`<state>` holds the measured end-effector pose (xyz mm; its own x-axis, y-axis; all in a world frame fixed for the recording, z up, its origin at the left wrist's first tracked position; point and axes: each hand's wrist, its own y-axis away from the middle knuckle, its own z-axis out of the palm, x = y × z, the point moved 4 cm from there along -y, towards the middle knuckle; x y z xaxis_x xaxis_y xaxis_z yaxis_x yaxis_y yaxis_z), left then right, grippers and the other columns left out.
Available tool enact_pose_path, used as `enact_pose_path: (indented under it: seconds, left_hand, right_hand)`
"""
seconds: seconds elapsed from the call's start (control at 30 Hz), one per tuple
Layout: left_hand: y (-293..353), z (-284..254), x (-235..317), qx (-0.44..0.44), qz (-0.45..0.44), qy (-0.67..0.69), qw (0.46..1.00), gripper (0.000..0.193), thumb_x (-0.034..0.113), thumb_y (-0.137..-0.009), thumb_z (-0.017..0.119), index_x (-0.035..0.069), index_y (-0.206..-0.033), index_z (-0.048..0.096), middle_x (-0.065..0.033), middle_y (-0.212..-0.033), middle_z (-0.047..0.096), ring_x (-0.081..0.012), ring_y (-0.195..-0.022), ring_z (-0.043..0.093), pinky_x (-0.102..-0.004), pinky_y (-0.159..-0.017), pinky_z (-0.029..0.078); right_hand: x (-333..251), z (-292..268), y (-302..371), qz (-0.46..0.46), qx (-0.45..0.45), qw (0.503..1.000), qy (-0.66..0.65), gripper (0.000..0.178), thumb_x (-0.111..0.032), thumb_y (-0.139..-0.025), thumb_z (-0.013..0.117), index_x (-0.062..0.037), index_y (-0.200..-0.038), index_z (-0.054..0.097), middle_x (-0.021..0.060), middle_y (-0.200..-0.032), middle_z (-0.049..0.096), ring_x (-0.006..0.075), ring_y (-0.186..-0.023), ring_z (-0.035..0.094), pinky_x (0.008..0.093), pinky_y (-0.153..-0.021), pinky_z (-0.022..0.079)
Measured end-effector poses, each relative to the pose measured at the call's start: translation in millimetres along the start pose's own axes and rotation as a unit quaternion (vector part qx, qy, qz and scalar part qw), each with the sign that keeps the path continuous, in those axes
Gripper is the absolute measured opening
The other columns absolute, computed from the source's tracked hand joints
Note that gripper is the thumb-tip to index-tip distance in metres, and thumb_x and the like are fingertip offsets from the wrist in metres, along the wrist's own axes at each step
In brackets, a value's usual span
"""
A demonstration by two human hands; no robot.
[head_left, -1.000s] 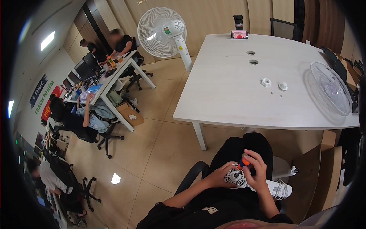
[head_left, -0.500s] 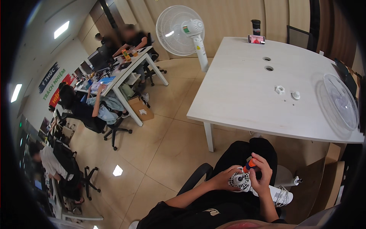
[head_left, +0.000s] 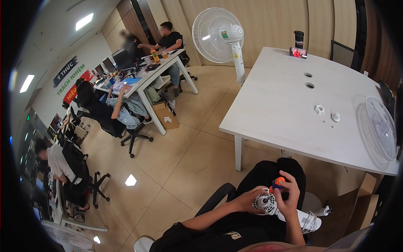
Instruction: Repairing or assembling a white electric fan motor using a screwdriver.
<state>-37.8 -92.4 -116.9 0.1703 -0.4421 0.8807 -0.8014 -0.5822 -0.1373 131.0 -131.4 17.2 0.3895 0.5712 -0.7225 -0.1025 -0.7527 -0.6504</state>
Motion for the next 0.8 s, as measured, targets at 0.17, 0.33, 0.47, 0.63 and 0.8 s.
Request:
enact_pose_path:
  seconds: [0.17, 0.33, 0.47, 0.63, 0.8]
  left_hand:
    - [-2, -2, 5, -0.011, -0.020, -0.002, 1.000, 0.085, 0.028, -0.076, 0.093, 0.014, -0.144, 0.044, -0.0160, -0.157, 0.040, -0.0363, -0.143, 0.046, -0.0436, -0.118, 0.040]
    - [-3, 0, 2, -0.013, -0.014, 0.016, 1.000, 0.084, 0.029, -0.076, 0.092, 0.015, -0.143, 0.044, -0.0158, -0.157, 0.040, -0.0365, -0.144, 0.045, -0.0435, -0.118, 0.040]
    - [-4, 0, 3, -0.022, -0.029, 0.014, 0.999, 0.084, 0.028, -0.076, 0.093, 0.015, -0.143, 0.044, -0.0160, -0.156, 0.040, -0.0364, -0.144, 0.044, -0.0435, -0.118, 0.040]
    - [-5, 0, 1, -0.003, 0.001, -0.003, 1.000, 0.080, 0.036, -0.077, 0.092, 0.012, -0.138, 0.047, -0.0146, -0.155, 0.042, -0.0351, -0.141, 0.049, -0.0411, -0.116, 0.042]
    - [-5, 0, 4, -0.003, -0.005, -0.003, 1.000, 0.080, 0.036, -0.076, 0.092, 0.012, -0.138, 0.048, -0.0144, -0.155, 0.043, -0.0348, -0.141, 0.049, -0.0409, -0.116, 0.043]
  right_hand:
    - [4, 0, 0, 0.028, -0.025, 0.999, -0.012, 0.030, 0.008, -0.087, 0.074, -0.0033, -0.113, 0.064, 0.0204, -0.124, 0.067, 0.0160, -0.081, 0.073, 0.0241, -0.063, 0.056]
    - [5, -2, -1, 0.023, -0.016, 1.000, 0.006, 0.030, 0.006, -0.087, 0.076, -0.0042, -0.113, 0.064, 0.0185, -0.122, 0.067, 0.0143, -0.075, 0.069, 0.0234, -0.060, 0.053]
    - [10, -4, 3, 0.053, 0.016, 0.998, -0.013, 0.034, 0.005, -0.086, 0.077, -0.0045, -0.116, 0.064, 0.0171, -0.119, 0.067, 0.0136, -0.075, 0.067, 0.0228, -0.058, 0.051]
    - [10, -6, 1, 0.042, 0.009, 0.999, 0.015, 0.036, 0.002, -0.084, 0.080, -0.0045, -0.117, 0.068, 0.0165, -0.119, 0.068, 0.0136, -0.076, 0.066, 0.0224, -0.056, 0.050]
    - [-4, -9, -8, 0.046, -0.035, 0.998, 0.039, 0.038, 0.005, -0.082, 0.077, -0.0047, -0.117, 0.067, 0.0185, -0.126, 0.066, 0.0259, -0.096, 0.071, 0.0310, -0.073, 0.058]
